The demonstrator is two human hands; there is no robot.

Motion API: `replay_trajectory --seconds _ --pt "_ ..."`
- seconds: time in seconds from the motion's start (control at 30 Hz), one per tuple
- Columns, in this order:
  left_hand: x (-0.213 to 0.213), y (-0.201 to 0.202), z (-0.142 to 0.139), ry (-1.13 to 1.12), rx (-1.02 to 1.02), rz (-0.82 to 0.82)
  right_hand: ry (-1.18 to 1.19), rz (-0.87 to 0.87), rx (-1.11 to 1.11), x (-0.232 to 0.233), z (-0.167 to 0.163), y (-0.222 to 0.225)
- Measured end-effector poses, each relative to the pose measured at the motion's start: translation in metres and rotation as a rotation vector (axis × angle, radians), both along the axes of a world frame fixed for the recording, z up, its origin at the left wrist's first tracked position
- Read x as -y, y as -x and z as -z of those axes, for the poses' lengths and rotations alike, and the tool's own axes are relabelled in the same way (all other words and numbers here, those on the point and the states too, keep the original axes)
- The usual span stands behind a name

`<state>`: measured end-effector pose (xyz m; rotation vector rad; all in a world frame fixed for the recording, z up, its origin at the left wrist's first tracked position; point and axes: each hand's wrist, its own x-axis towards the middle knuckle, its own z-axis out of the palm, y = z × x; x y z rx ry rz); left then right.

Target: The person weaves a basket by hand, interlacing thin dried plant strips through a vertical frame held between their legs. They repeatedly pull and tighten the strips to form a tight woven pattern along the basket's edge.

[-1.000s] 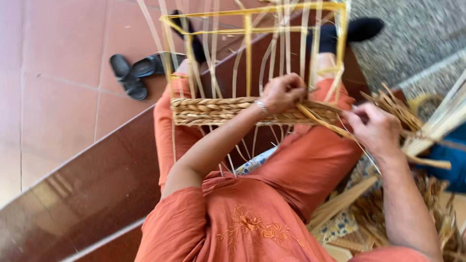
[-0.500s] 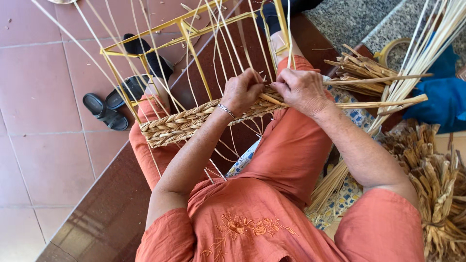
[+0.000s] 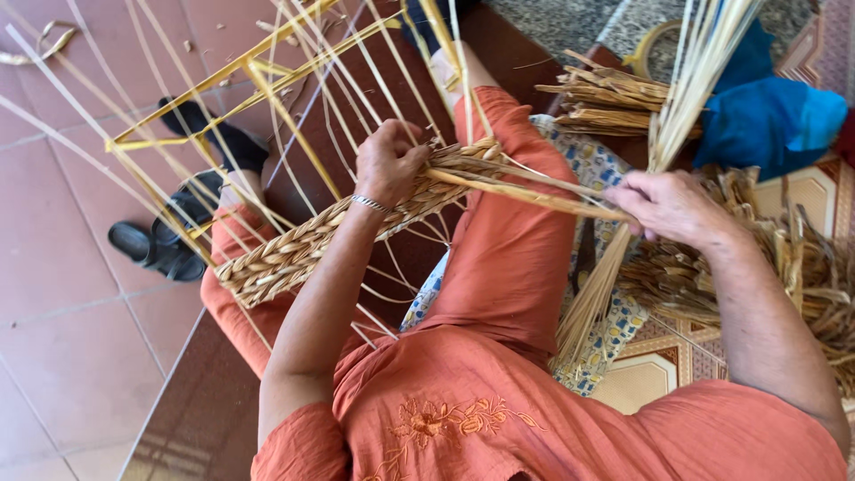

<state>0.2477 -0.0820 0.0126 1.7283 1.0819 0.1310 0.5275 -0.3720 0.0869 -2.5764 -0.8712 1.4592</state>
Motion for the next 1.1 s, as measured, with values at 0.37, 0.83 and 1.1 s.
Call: replay_trajectory --seconds 0.37,0.83,1.1 --pt "0.014 0.005 -0.005 0.141 0.061 -0.031 -0.710 -0.132 0.647 -0.031 0.060 -0.027" --pt "0.023 0.021 -0.001 -0.219 0.238 0.043 -1.034 -0.331 0.699 -0.116 0.047 0.001" --pt "0.034 0.031 -0.002 -0.340 0.325 0.028 -1.026 -0.269 -0.081 -0.175 0.021 0.104"
